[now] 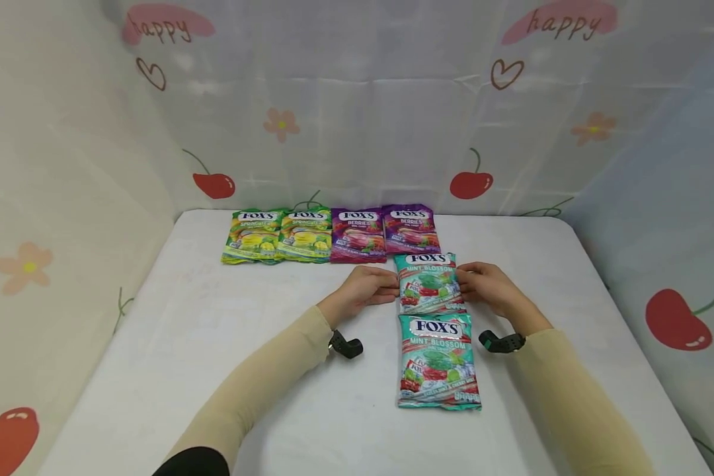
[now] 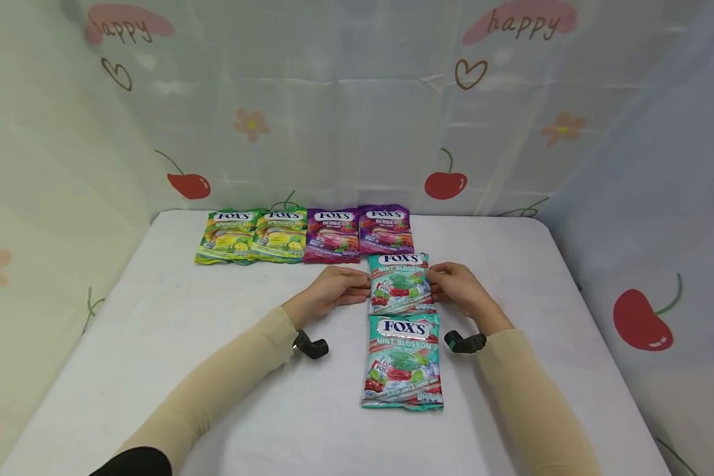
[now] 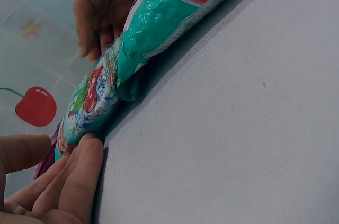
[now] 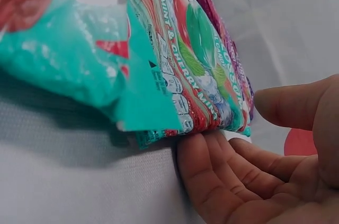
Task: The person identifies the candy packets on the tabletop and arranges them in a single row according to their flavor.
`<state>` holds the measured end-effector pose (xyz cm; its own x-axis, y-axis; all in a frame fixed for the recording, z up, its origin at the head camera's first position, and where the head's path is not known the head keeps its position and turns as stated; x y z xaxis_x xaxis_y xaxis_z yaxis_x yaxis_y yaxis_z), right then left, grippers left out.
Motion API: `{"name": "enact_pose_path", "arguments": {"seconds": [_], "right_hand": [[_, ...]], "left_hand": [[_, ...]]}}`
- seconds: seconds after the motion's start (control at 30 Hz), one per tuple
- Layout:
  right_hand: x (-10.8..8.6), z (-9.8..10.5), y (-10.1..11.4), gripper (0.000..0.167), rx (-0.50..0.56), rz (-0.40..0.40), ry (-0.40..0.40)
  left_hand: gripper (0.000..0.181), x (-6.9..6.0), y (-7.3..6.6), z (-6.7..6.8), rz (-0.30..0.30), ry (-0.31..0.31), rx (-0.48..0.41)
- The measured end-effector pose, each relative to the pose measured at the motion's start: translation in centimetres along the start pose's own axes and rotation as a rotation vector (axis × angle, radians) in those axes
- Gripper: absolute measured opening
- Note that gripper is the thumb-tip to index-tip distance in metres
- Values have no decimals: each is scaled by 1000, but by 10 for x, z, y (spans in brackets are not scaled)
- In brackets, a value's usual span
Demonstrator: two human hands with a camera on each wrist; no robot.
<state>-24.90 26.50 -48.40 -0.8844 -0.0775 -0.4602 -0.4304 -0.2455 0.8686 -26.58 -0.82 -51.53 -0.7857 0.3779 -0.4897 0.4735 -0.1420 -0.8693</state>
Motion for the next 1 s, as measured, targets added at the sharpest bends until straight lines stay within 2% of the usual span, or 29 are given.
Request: {"name": "enact_pose_path", "arguments": {"seconds": [0.33,0.57,1.0], "right_hand": [[-2,-8,0,72,-35,-48,29],[0,-16,-1,73,32,-39,105],[0,-26,-2,71,113,-23,155]], "left_hand": [[34,3,-3,-12,20,-32,-39],[37,1,-2,-17,22,-70,-36],[45,1,-3,-22,20,-64,-32]]}}
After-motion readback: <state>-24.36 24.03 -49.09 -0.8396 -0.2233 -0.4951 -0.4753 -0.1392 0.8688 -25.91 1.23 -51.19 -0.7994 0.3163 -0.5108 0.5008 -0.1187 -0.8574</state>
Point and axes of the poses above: each hand's wrist, its own x-axis towards the middle knuckle, its own z-axis out of the back of the hand, y = z × x, the point moved 4 cm from there along x, towards the middle knuckle, and after that the axes turned 10 degrees about x, right-handed, at the moved point
